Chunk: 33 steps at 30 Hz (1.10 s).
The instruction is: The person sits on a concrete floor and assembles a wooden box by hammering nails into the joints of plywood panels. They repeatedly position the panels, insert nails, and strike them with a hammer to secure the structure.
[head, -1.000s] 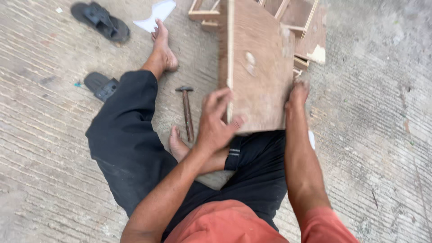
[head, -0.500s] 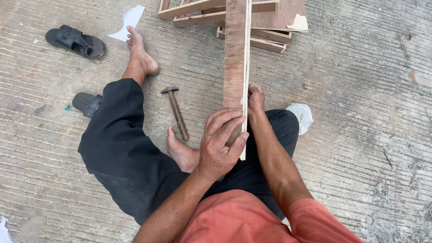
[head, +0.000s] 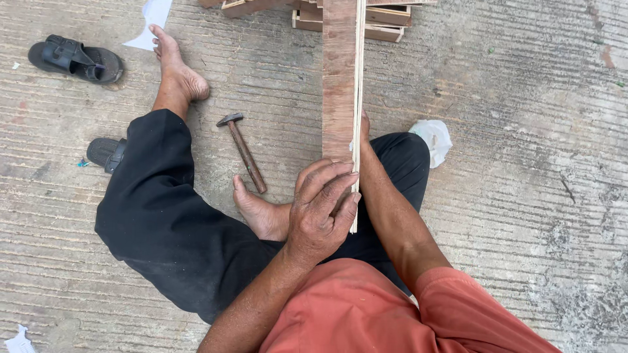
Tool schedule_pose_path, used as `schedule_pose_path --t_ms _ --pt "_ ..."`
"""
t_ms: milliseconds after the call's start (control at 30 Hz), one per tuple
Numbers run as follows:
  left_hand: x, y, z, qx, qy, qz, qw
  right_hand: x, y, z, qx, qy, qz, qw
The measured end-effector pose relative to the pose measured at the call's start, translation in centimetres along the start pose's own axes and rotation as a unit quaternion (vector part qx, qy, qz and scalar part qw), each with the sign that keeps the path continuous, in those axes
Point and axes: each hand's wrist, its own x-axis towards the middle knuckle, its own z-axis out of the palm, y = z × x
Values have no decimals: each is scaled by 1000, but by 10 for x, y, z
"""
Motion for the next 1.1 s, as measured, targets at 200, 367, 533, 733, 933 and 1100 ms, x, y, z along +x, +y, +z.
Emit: schedule_pose_path --t_ms 200,367,533,733,933,1100 --pt "-7 -3 2 20 -7 -5 1000 2 1 -6 30 35 50 998" --pt "-16 -3 0 14 -28 -52 998 -1 3 -1 6 6 13 1000" --pt "-23 -3 -1 55 -38 -39 997 -3 5 -1 -35 45 30 998" --pt "-29 -6 9 6 -35 -28 999 -6 8 -14 16 54 60 997" --pt "-27 -28 6 25 -38 -56 997 17 2 -15 -120 147 -14 982" --pt "-30 -111 -10 33 -4 -93 995 64 -12 -20 -149 222 -108 958"
